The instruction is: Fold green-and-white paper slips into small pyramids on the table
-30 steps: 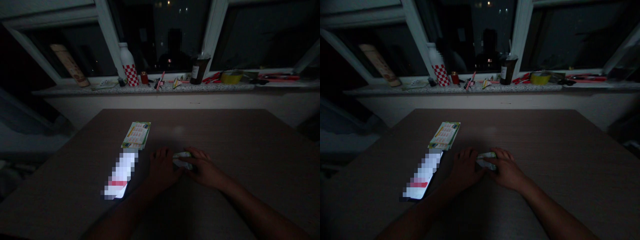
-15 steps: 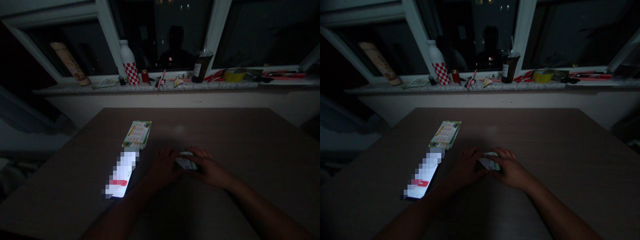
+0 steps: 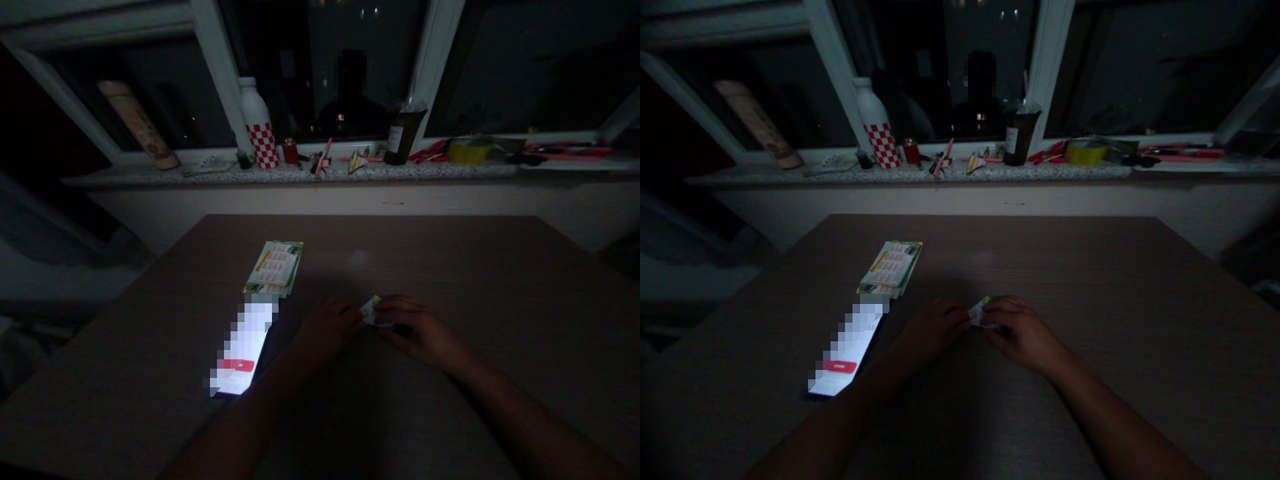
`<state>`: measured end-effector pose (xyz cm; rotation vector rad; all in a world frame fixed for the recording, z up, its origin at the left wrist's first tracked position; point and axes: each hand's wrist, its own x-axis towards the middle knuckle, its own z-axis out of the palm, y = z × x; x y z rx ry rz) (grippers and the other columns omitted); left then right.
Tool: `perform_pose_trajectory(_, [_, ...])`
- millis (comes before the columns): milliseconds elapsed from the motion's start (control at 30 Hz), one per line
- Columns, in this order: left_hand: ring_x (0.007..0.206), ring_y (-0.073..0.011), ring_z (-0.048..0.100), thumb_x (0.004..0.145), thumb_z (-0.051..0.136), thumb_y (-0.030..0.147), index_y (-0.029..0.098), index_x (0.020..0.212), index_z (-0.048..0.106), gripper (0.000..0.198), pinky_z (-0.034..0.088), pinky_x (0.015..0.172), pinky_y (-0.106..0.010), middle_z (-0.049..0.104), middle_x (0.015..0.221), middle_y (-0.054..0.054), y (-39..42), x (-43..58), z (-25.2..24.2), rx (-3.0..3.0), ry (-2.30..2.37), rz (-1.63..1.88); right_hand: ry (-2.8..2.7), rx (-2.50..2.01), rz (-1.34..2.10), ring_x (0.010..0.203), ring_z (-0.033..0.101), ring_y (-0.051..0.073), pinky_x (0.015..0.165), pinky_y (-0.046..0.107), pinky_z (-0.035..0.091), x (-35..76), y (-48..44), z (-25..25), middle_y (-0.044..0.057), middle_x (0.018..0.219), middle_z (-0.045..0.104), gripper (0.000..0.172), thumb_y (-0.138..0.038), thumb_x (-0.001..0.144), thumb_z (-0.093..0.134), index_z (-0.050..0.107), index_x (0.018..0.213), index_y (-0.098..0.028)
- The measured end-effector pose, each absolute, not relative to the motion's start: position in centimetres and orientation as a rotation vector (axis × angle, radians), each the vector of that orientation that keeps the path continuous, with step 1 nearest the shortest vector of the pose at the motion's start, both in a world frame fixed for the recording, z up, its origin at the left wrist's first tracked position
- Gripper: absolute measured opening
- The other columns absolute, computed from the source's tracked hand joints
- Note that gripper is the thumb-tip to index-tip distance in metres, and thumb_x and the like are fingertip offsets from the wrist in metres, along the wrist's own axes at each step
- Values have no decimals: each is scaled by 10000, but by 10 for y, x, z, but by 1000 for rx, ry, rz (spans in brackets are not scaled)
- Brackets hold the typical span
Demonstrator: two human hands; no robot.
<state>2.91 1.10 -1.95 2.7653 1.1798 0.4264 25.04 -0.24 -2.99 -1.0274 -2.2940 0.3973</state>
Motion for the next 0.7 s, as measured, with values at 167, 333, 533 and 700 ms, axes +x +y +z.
perform_pose_trajectory(167, [901,-178,548,949,405,261,175,958,596,209,430,800,-311,612,941,-51,9,29,-13,2768,1197,514,-2165,-987,268,797,668,196,759,357,520,247,-2,-24,53,834,713,75,-184,837,598,663,868,-204])
perform_pose_trajectory(333, [893,-185,549,944,400,232,173,939,588,197,433,809,-325,617,939,-58,5,30,-10,2779,1206,614,-2118,-939,135,756,672,196,713,347,530,246,-6,-14,58,806,718,82,-191,841,590,659,883,-204])
perform_pose_trajectory(533, [873,-183,556,935,413,227,172,909,598,194,436,792,-322,629,920,-61,4,27,-6,2790,1152,716,-2100,-870,49,697,662,180,671,324,528,248,-9,-5,43,747,704,90,-159,811,600,649,868,-209])
perform_pose_trajectory(700, [858,-189,552,915,434,228,160,916,609,188,426,800,-349,637,897,-66,-1,32,-3,2808,1083,866,-2077,-839,-45,691,655,178,681,333,518,246,-11,-5,35,749,697,107,-141,785,623,641,857,-218])
